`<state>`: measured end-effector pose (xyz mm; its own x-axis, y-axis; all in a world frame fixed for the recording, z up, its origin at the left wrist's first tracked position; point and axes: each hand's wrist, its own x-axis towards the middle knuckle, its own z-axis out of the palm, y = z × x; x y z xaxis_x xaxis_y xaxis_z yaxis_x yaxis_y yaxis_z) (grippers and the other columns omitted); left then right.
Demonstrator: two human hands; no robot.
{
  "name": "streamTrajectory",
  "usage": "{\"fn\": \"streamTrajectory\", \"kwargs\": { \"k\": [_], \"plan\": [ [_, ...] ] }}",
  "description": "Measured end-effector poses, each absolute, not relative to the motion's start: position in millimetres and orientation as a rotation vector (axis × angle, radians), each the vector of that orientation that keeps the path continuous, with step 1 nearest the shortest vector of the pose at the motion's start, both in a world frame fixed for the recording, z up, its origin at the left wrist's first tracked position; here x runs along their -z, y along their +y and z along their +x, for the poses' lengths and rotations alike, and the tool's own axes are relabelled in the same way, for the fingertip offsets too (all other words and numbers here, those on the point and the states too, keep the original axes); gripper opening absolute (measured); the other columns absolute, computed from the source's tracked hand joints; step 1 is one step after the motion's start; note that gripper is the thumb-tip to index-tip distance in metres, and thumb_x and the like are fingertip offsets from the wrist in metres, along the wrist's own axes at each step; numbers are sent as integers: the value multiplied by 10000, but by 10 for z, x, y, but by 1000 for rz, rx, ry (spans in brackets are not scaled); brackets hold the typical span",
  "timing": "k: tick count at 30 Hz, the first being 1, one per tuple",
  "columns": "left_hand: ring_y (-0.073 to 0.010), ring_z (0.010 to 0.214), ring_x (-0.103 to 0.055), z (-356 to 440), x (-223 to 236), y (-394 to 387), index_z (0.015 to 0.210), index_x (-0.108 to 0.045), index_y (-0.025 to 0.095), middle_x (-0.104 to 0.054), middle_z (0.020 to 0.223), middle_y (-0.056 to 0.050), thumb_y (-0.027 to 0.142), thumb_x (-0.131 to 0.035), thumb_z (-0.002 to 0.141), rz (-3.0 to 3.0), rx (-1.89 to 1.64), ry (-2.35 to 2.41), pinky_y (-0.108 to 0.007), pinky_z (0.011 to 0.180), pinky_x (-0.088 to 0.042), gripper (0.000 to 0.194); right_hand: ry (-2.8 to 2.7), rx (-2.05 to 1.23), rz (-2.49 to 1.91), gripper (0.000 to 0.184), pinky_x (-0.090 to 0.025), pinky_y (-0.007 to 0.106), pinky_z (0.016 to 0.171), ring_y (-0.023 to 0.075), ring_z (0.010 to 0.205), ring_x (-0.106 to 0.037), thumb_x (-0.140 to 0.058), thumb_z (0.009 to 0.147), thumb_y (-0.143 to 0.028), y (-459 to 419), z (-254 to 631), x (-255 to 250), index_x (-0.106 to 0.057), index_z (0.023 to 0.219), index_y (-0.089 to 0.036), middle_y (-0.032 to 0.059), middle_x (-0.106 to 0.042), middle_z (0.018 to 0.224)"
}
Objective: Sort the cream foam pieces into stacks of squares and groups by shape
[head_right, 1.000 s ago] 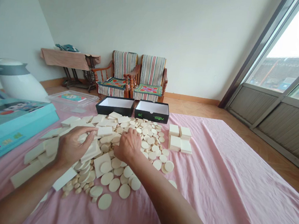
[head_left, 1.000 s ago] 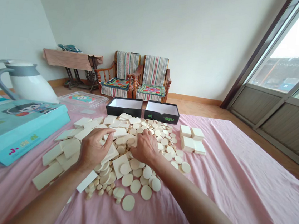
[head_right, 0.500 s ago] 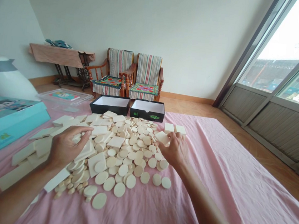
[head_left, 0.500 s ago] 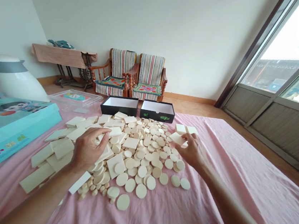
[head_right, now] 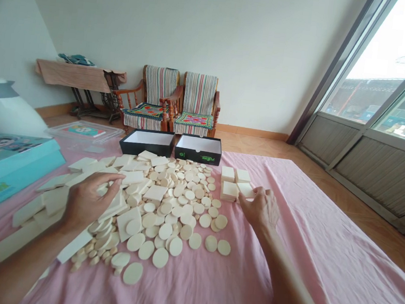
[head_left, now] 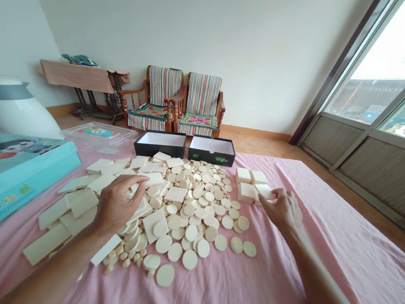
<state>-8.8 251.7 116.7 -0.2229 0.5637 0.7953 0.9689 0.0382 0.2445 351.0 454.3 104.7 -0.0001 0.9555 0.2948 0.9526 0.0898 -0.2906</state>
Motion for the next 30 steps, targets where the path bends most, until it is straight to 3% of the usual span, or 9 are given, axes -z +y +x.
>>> {"fn": "streamTrajectory", "kwargs": {
  "k": [5,13,22,26,28,30],
  "plan": [
    [-186,875,-668,-90,-1169,2514,915,-681,189,-707,913,-36,222,-552,859,-1542,1077,-1833,-288,838,-499,144,-1938,-137,-1980,596,-450,376,659,313,959,-606,-449,745,-705,4594,3486,-976,-601,995,-186,147,-605,1062],
    [-189,867,-670,-82,-1179,2527,909,-683,188,-708,904,-38,220,-554,857,-1540,1077,-1814,-290,825,-504,143,-1928,-162,-1927,680,-454,386,640,316,906,-625,-375,789,-727,4551,3446,-988,-601,1065,-149,174,-595,1079],
    [-185,856,-668,-13,-1244,2505,904,-680,178,-708,892,-38,212,-549,861,-1547,1096,-1800,-289,815,-506,142,-2012,-262,-1210,310,-451,298,587,152,632,-578,-525,837,-485,4209,3175,-1027,-604,884,-189,51,-599,861],
    [-183,852,-664,39,-1271,2498,902,-678,168,-707,894,-47,202,-539,867,-1576,1098,-1791,-288,809,-505,148,-2289,-392,-836,235,-486,336,702,194,792,-598,-537,860,-387,3823,2886,-1117,-622,971,-198,76,-620,926],
    [-186,852,-660,65,-1277,2490,902,-677,163,-704,888,-51,191,-536,865,-1599,1094,-1774,-292,809,-502,149,-2468,-422,-658,367,-475,400,835,242,988,-572,-561,848,-382,3605,2768,-1189,-584,1165,-198,112,-618,1094],
    [-189,860,-654,94,-1279,2484,909,-676,158,-701,886,-57,175,-534,863,-1625,1085,-1755,-299,816,-499,151,-2649,-432,-504,586,-396,473,981,287,1207,-458,-590,820,-419,3401,2666,-1247,-463,1351,-205,131,-532,1312]
  ]
}}
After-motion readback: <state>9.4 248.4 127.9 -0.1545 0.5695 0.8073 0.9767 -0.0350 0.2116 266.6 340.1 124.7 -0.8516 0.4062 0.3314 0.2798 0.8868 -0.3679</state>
